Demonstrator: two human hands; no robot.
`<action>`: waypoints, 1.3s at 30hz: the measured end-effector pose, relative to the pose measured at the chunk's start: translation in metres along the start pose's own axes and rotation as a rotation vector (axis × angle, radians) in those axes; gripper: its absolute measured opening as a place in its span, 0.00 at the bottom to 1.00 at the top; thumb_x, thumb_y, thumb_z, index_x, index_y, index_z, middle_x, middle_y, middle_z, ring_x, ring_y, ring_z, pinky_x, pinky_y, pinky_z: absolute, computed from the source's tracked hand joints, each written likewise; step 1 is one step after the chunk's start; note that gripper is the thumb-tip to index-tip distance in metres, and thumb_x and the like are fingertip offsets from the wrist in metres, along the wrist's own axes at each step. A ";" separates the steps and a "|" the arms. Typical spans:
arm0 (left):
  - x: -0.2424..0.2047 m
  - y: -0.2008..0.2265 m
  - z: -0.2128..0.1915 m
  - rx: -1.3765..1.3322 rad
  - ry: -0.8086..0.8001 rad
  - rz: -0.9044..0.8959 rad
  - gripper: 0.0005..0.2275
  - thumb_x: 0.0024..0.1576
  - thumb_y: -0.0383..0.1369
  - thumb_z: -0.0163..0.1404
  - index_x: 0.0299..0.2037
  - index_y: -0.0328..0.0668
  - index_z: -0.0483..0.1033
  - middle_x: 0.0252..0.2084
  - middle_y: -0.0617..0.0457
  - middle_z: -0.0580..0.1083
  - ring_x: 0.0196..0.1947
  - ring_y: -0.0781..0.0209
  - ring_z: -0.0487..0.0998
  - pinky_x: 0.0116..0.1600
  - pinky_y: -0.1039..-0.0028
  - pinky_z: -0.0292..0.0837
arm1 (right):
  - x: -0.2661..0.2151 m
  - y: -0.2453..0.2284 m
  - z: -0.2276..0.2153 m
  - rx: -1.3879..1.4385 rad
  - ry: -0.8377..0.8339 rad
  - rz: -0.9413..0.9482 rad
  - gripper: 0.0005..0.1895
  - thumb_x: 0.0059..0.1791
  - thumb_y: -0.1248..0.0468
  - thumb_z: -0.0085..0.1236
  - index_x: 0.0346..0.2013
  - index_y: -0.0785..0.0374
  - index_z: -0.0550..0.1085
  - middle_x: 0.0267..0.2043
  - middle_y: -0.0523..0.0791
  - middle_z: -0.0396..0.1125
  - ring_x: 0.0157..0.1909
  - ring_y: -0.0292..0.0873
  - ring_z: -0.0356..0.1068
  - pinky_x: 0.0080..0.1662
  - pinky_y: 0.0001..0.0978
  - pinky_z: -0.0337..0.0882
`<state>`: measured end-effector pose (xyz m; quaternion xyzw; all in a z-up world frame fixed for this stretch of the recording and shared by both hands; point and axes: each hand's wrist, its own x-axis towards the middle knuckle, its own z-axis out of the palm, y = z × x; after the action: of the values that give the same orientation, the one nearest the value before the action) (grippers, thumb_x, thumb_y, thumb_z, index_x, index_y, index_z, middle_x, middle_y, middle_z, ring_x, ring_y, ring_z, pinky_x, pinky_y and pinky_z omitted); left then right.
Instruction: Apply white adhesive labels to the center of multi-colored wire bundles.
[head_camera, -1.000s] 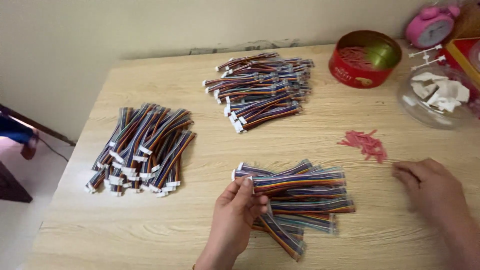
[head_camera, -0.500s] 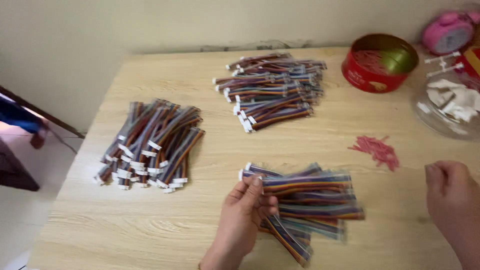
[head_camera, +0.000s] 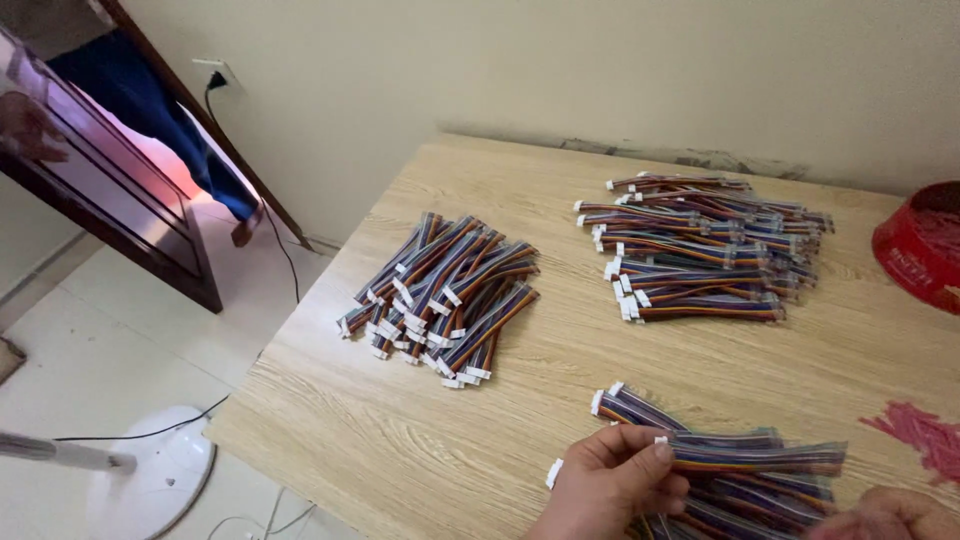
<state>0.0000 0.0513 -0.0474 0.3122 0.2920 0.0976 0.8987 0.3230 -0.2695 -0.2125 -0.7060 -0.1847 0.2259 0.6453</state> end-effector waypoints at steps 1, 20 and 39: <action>0.002 -0.003 -0.001 -0.002 -0.008 0.012 0.10 0.62 0.29 0.59 0.49 0.32 0.77 0.38 0.49 0.79 0.35 0.59 0.82 0.41 0.70 0.81 | -0.029 -0.038 0.040 0.019 -0.009 0.033 0.12 0.60 0.64 0.45 0.37 0.71 0.66 0.31 0.59 0.64 0.25 0.50 0.68 0.29 0.43 0.70; -0.016 0.000 0.026 0.086 0.004 0.030 0.10 0.59 0.31 0.54 0.47 0.34 0.79 0.37 0.49 0.80 0.35 0.63 0.81 0.40 0.72 0.79 | -0.128 -0.206 0.224 0.409 -0.059 0.233 0.17 0.50 0.72 0.55 0.54 0.68 0.76 0.43 0.49 0.77 0.41 0.42 0.78 0.43 0.37 0.79; -0.008 -0.006 0.023 0.195 -0.030 0.102 0.11 0.60 0.26 0.53 0.52 0.35 0.76 0.38 0.50 0.79 0.35 0.64 0.80 0.41 0.74 0.79 | -0.128 -0.214 0.225 0.118 -0.258 0.178 0.19 0.55 0.64 0.46 0.61 0.62 0.73 0.38 0.45 0.72 0.41 0.38 0.78 0.42 0.30 0.77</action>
<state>0.0072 0.0323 -0.0324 0.4141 0.2704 0.1099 0.8622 0.0980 -0.1333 -0.0037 -0.6455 -0.1893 0.3813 0.6341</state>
